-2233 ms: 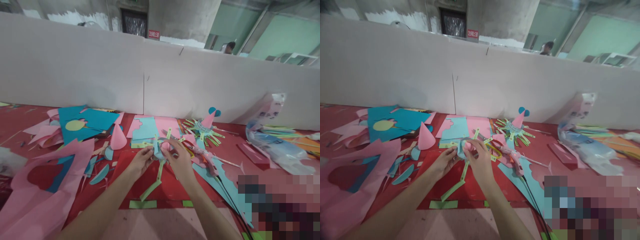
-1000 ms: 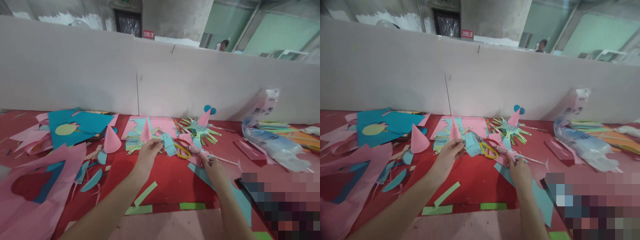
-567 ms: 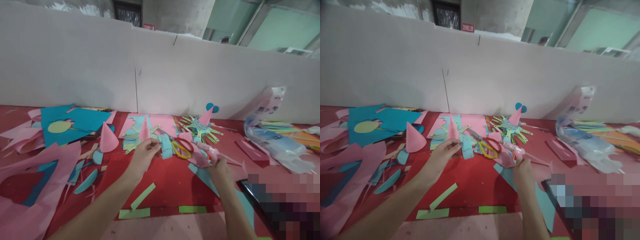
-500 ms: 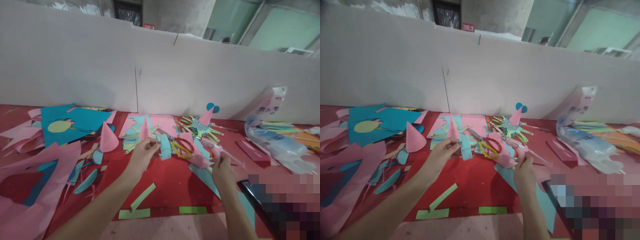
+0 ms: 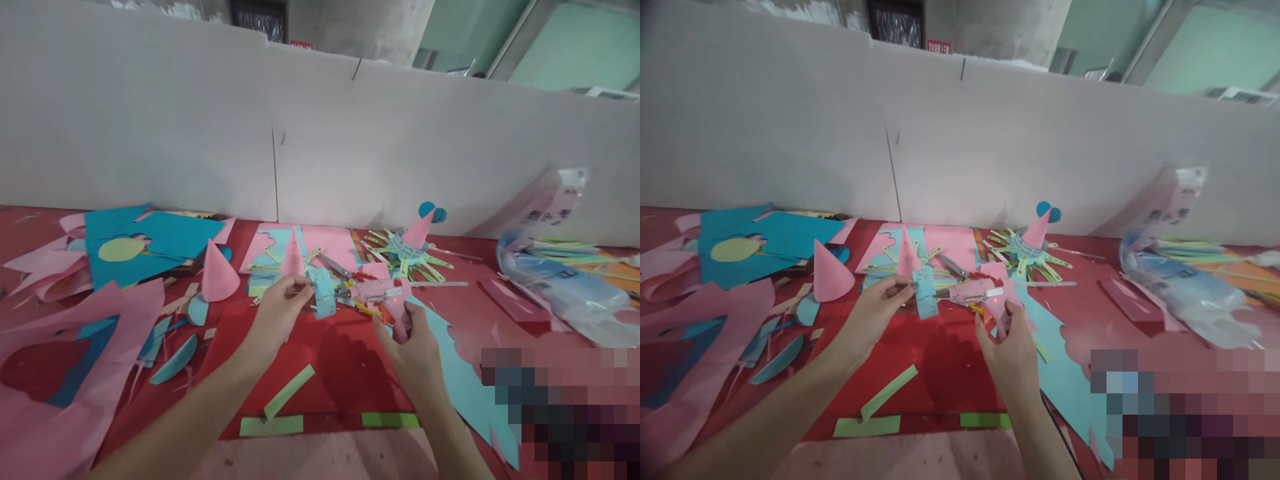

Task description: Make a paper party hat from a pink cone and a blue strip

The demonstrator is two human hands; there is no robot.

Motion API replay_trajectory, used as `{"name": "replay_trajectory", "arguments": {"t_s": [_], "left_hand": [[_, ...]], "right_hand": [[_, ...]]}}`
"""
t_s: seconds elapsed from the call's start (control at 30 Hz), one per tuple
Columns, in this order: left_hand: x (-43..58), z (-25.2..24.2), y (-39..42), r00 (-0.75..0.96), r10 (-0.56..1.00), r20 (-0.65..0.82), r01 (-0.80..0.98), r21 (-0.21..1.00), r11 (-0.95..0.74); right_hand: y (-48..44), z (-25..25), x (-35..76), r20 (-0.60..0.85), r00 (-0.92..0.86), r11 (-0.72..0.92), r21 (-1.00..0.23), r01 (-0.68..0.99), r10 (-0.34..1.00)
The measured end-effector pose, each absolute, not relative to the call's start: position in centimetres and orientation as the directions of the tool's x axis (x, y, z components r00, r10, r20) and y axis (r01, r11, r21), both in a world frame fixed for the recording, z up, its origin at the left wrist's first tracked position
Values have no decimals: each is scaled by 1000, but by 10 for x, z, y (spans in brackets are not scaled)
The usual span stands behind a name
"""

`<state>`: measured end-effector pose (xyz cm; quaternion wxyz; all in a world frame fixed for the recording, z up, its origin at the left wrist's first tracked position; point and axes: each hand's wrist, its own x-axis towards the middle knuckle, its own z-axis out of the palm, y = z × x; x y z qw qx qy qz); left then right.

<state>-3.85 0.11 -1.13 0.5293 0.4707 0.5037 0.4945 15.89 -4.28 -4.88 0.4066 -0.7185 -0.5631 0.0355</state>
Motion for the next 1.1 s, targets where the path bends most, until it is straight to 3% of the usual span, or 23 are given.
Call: {"name": "replay_trajectory", "arguments": {"t_s": [0.27, 0.57, 1.1], "left_hand": [[-38, -14, 1, 22, 996, -86, -90, 992, 87], [-35, -17, 0, 83, 995, -58, 23, 998, 56], [-31, -28, 2, 137, 990, -12, 63, 998, 4]], "right_hand": [[-42, -52, 158, 438, 370, -62, -574, 816, 819], [-44, -49, 156, 407, 394, -83, -601, 795, 824], [-44, -50, 159, 367, 415, -78, -665, 743, 832]]}}
